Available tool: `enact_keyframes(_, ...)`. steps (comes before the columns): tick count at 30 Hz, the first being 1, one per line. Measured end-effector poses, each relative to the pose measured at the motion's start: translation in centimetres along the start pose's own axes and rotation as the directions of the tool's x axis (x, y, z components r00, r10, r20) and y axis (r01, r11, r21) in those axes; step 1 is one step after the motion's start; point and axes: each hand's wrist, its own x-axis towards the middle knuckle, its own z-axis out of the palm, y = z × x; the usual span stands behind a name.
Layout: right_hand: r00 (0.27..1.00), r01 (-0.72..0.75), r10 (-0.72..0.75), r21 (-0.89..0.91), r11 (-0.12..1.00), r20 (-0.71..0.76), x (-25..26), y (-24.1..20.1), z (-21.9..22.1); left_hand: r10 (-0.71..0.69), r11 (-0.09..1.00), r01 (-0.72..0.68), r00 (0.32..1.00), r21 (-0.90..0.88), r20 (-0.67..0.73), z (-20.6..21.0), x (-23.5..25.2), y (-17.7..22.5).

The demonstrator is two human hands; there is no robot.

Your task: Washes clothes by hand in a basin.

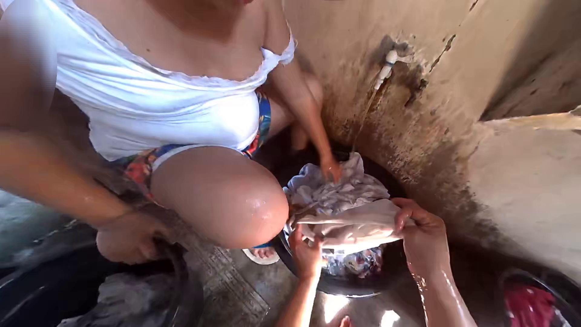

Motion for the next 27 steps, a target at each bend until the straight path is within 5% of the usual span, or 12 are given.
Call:
enact_keyframes(2, 0.988, 0.151, -0.142, -0.411, 0.899, 0.054, 0.0, 2.7, -0.8, 0.003, 0.993, -0.009, 0.999, -0.116, -0.053, -0.7, 0.9, 1.7)
enact_keyframes(3, 0.989, 0.141, -0.085, -0.593, 0.793, 0.121, -0.1, 4.9, -0.9, 0.026, 0.983, -0.037, 0.998, -0.179, -0.064, -1.1, 1.0, 2.6)
enact_keyframes(5, 0.950, -0.002, 0.262, -0.835, 0.550, 0.170, -0.4, 9.0, -0.6, 0.159, 0.970, -0.175, 0.982, -0.168, -0.106, -1.8, 0.9, 4.0)
enact_keyframes(8, 0.752, -0.135, 0.651, -0.942, 0.306, 0.104, -0.5, 12.6, 1.2, 0.493, 0.848, -0.453, 0.865, 0.274, -0.096, -1.7, 1.1, 2.3)
enact_keyframes(9, 0.689, -0.181, 0.716, -0.930, 0.320, 0.112, -0.4, 13.6, 1.7, 0.486, 0.805, -0.446, 0.874, 0.391, -0.004, -1.5, 1.4, 1.2)
enact_keyframes(11, 0.611, -0.240, 0.770, -0.884, 0.401, 0.183, -0.1, 16.3, 3.4, 0.242, 0.756, -0.364, 0.928, 0.545, 0.284, -0.3, 2.5, -0.9)
enact_keyframes(15, 0.525, -0.036, 0.796, -0.926, 0.375, 0.302, -1.7, 20.7, 9.8, -0.185, 0.597, -0.474, 0.703, 0.647, 0.686, 3.3, 4.4, -5.2)
enact_keyframes(19, 0.456, 0.117, 0.799, -0.916, 0.383, 0.392, -2.7, 24.4, 12.5, -0.315, 0.519, -0.511, 0.631, 0.686, 0.709, 4.4, 7.0, -7.1)
enact_keyframes(22, 0.334, 0.077, 0.811, -0.871, 0.485, 0.481, -0.6, 25.9, 11.1, -0.252, 0.585, -0.342, 0.785, 0.735, 0.566, 4.6, 7.3, -7.5)
enact_keyframes(24, 0.413, -0.017, 0.816, -0.893, 0.450, 0.403, -1.9, 26.2, 11.9, -0.260, 0.645, -0.172, 0.867, 0.744, 0.426, 5.9, 5.2, -7.7)
enact_keyframes(25, 0.458, -0.040, 0.811, -0.903, 0.428, 0.364, -2.6, 25.8, 12.5, -0.313, 0.632, -0.171, 0.836, 0.756, 0.451, 6.2, 4.5, -7.3)
enact_keyframes(27, 0.382, 0.039, 0.813, -0.887, 0.461, 0.439, -2.3, 25.0, 12.0, -0.432, 0.589, -0.227, 0.722, 0.775, 0.540, 5.6, 4.9, -6.3)
